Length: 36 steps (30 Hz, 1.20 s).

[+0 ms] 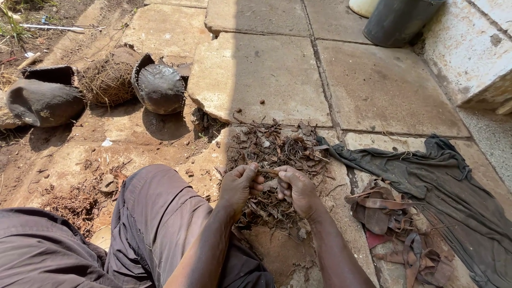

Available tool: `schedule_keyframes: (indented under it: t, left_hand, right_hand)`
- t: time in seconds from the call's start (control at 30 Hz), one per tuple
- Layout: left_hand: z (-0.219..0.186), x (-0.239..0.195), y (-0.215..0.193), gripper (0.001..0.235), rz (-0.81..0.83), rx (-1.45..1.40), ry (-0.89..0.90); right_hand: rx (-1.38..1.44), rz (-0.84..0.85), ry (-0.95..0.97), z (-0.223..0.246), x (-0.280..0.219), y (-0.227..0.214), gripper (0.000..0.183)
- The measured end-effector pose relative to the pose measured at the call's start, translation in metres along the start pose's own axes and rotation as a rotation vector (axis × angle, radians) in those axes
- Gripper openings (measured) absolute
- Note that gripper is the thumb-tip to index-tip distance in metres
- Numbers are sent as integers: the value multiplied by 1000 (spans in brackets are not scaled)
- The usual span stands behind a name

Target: Sifting through a pile of dry soil and organic debris by hand to separate components.

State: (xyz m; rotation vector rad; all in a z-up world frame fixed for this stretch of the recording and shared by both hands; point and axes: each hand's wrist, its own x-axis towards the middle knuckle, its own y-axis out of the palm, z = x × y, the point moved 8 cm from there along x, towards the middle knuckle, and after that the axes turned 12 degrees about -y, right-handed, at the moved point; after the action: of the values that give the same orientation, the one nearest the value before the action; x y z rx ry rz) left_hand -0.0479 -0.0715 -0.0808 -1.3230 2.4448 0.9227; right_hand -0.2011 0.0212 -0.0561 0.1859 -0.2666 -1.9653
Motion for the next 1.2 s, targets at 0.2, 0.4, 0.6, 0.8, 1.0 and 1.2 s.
schedule_keyframes:
  t: [0.2,0.4,0.6,0.8,1.0,1.2]
  left_hand:
    - [-9,-12,19,37,174,24,24]
    - [-2,-3,5,35,19,22,39]
    - [-20,-13,-22,33,-435,603,138]
    - [-43,-54,17,37,-289,668,212]
    - [-52,-66,34,56,-66,713,165]
    - [-30,-50,39,34,4,747,242]
  right_hand:
    - [139,32,36,-19,-6,8,29]
    - [155,-7,38,-31,0,-10,24]
    - [-177,-144,-73,-1,-1,-8,26]
    - [-293,-97,-171,21,-10,10,27]
    - [-137,-104,-111,6,-12,5,27]
    - [-95,-37,-41,-10,-10,5,26]
